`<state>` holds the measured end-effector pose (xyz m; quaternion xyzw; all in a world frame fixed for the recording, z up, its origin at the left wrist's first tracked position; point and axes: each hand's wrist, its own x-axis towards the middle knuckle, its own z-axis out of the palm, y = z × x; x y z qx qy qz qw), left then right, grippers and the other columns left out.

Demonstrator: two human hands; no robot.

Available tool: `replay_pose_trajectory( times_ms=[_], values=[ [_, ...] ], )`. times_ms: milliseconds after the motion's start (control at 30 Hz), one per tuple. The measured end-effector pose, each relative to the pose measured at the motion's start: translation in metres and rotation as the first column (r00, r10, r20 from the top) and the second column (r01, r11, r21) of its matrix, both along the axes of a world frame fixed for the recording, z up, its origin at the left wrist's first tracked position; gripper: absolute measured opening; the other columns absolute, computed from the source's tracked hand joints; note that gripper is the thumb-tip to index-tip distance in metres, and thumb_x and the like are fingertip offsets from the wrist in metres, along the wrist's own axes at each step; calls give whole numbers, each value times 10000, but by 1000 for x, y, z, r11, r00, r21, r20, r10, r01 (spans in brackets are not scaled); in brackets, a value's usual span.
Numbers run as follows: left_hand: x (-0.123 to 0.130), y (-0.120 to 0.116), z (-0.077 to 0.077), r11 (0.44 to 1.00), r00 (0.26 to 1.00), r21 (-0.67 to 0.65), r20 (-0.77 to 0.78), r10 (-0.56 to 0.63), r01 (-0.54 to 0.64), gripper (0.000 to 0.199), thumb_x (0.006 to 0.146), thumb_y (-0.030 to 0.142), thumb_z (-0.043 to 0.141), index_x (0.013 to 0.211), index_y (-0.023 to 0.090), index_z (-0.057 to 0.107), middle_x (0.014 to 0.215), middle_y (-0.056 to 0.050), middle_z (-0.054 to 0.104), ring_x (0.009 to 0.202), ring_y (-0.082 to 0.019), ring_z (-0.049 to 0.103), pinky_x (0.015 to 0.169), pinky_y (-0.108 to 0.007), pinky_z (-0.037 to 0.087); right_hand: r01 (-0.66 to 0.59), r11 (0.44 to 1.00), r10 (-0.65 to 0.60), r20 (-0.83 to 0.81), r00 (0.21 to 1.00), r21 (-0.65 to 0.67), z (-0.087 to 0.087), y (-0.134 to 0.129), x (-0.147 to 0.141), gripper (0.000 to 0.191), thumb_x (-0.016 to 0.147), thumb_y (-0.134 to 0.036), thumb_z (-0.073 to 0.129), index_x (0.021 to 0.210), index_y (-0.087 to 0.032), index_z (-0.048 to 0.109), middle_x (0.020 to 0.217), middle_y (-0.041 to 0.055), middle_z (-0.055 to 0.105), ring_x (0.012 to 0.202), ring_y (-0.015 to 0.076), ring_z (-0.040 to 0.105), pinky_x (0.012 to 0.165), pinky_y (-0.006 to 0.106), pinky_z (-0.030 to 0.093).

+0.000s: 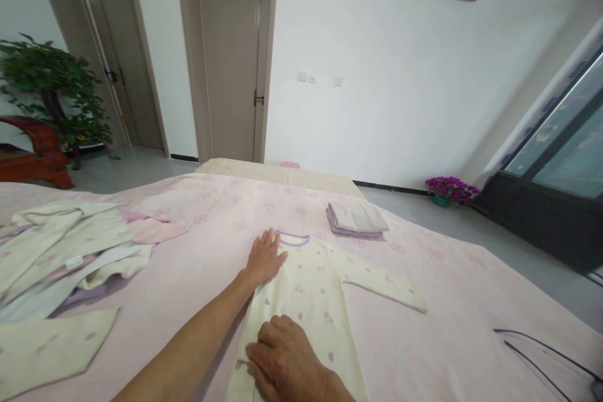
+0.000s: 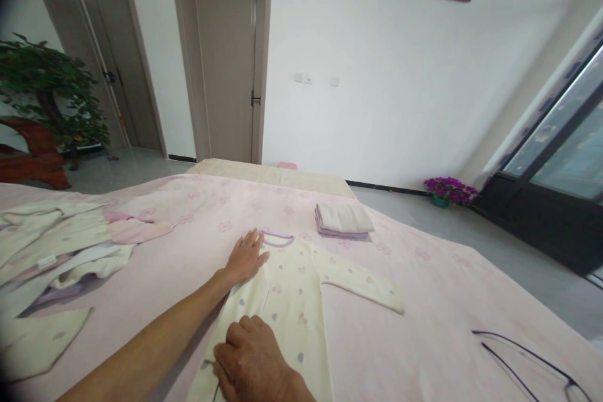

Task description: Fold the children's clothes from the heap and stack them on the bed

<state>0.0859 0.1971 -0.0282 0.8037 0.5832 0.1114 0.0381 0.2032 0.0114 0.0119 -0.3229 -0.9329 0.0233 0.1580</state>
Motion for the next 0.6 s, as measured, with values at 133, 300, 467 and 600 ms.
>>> replay_pose_trajectory(
  times_ms=[133, 300, 467, 600],
  values=[
    [0, 1, -3, 1000, 1000, 19, -2, 3, -3, 707, 963, 540, 263, 1527, 113, 277, 1616, -161, 154, 1487, -318, 153, 1179, -483, 136, 5, 1000, -5, 13, 1000, 25, -5, 3, -1, 165, 807, -276, 613, 718, -204, 494, 765, 8, 547, 720, 162, 455, 633, 303, 287],
    [0, 1, -3, 1000, 1000, 17, -3, 6, -6, 712, 960, 546, 269, 1527, 115, 285, 1614, -162, 166, 1479, -346, 168, 1173, -485, 154, 5, 999, -6, 23, 1000, 41, -7, 5, -2, 187, 776, -274, 636, 695, -206, 483, 756, 3, 537, 708, 159, 453, 614, 306, 280],
    [-1, 0, -3, 1000, 1000, 23, 11, 6, -6, 708, 964, 552, 244, 1526, 123, 290, 1616, -151, 176, 1481, -338, 166, 1179, -476, 147, -5, 1000, 4, 28, 1000, 17, -9, 6, -1, 184, 795, -270, 629, 709, -207, 479, 769, 0, 538, 717, 157, 455, 622, 305, 282],
    [-1, 1, -3, 1000, 1000, 12, 11, 3, -3, 710, 966, 555, 231, 1534, 130, 266, 1621, -143, 157, 1486, -325, 152, 1182, -481, 132, 9, 999, -9, -4, 1000, -31, -11, 5, 0, 134, 809, -261, 617, 779, -212, 496, 851, 5, 559, 783, 162, 476, 666, 298, 309]
  ],
)
